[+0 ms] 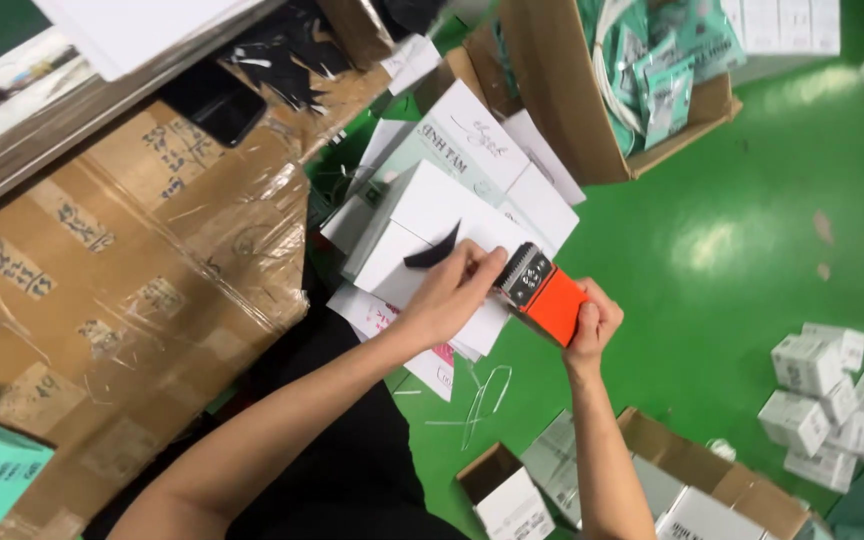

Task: Packaging face masks into individual plastic bags and then into cardboard boxes.

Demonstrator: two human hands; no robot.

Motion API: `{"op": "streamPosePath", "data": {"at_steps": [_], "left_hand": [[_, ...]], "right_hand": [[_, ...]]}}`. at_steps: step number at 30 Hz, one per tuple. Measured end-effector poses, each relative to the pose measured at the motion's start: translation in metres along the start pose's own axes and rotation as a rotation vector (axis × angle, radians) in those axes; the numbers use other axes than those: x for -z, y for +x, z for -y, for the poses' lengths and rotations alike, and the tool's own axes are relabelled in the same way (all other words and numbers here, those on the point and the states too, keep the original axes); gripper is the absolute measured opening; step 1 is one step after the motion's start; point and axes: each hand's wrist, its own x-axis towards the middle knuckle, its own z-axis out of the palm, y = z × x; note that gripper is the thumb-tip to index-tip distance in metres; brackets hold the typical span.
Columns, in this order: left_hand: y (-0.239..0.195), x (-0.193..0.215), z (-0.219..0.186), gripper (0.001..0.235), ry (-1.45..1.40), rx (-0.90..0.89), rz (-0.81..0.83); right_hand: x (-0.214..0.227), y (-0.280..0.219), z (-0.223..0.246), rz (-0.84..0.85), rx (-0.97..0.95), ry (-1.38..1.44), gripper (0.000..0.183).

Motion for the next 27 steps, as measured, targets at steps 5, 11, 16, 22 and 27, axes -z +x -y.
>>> {"op": "streamPosePath", "data": {"at_steps": [5, 11, 16, 22, 27], "left_hand": [[0.004, 0.008, -0.006, 0.025, -0.075, -0.136, -0.085], [0.013, 0.096, 0.026, 0.015, 0.333, -0.47, -0.514], [0.074, 0.119, 0.156, 0.02, 0.339, -0.235, -0.57], [0.017, 0.11, 0.07, 0.084, 0.184, -0.386, -0.477], [0.009, 0.069, 0.018, 0.132, 0.81, -0.674, -0.172]], "right_hand": [[-0.002, 0.014, 0.024, 0.079, 0.031, -0.061, 0.049], [-0.029, 0.044, 0.094, 0.259, -0.168, -0.402, 0.024], [-0.053, 0.059, 0.109, 0.282, -0.319, -0.543, 0.025], [-0.043, 0.049, 0.085, 0.21, -0.172, -0.444, 0.025], [-0.045, 0.052, 0.096, 0.249, -0.286, -0.413, 0.029]]}}
